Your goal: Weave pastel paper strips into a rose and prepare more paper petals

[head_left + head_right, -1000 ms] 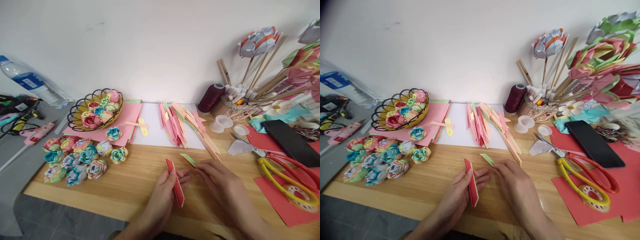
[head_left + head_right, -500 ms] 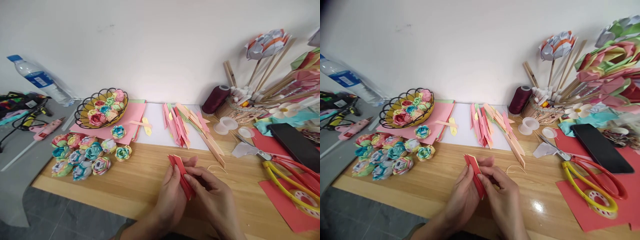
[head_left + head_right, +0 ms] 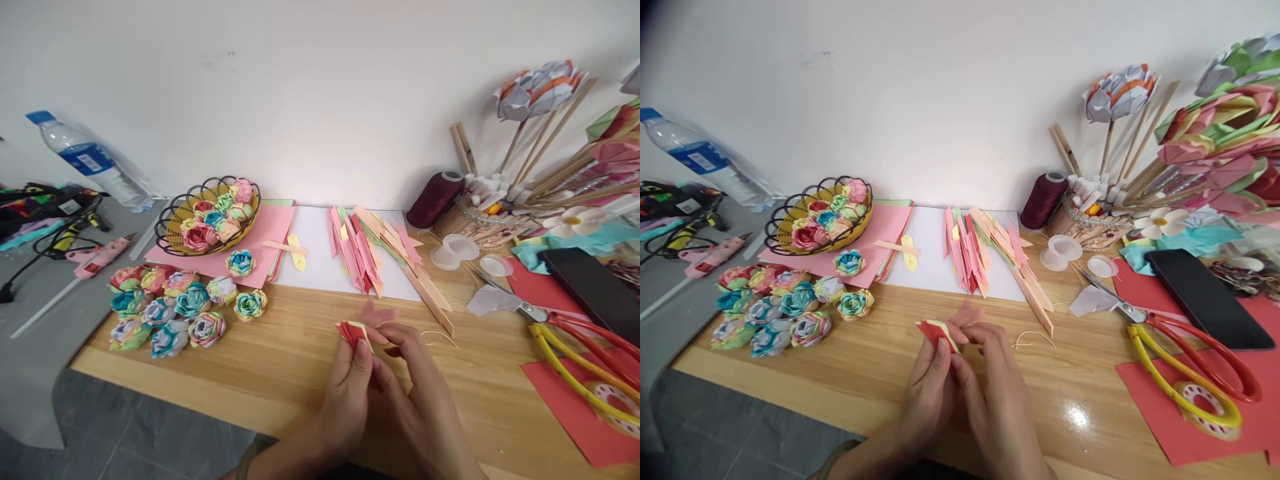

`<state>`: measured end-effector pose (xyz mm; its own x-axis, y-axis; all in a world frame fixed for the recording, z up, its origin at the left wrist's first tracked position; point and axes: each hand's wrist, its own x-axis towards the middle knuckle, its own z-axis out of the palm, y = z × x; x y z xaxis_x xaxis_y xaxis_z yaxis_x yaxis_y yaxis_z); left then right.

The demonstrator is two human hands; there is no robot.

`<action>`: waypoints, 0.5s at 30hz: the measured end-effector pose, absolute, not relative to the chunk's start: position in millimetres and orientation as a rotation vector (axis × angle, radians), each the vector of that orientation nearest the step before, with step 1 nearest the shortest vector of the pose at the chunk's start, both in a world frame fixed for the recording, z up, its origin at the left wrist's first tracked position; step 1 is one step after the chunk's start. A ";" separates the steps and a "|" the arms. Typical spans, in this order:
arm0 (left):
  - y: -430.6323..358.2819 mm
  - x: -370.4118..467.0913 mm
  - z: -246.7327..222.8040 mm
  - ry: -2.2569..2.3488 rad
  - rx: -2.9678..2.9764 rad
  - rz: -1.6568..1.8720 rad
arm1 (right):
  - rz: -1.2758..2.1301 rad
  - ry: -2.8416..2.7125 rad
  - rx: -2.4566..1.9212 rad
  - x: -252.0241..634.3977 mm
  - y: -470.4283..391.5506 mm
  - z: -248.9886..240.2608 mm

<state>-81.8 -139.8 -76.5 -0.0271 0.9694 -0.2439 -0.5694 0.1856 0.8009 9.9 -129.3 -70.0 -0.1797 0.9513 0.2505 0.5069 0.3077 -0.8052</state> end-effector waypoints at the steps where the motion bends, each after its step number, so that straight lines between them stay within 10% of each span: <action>1: -140.1 -82.6 -74.9 0.951 0.578 1.335 | 0.742 -1.871 -1.294 8.7 -131.1 -71.0; 15: -124.5 -126.1 -68.0 1.308 1.213 1.185 | 0.268 -2.413 -1.138 49.9 -117.6 -85.6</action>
<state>-126.1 -124.5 -68.0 -0.0457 0.9985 -0.0313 0.0674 0.0343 0.9971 49.9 -117.6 -85.6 -0.5546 0.7686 0.3187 0.6798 0.6394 -0.3591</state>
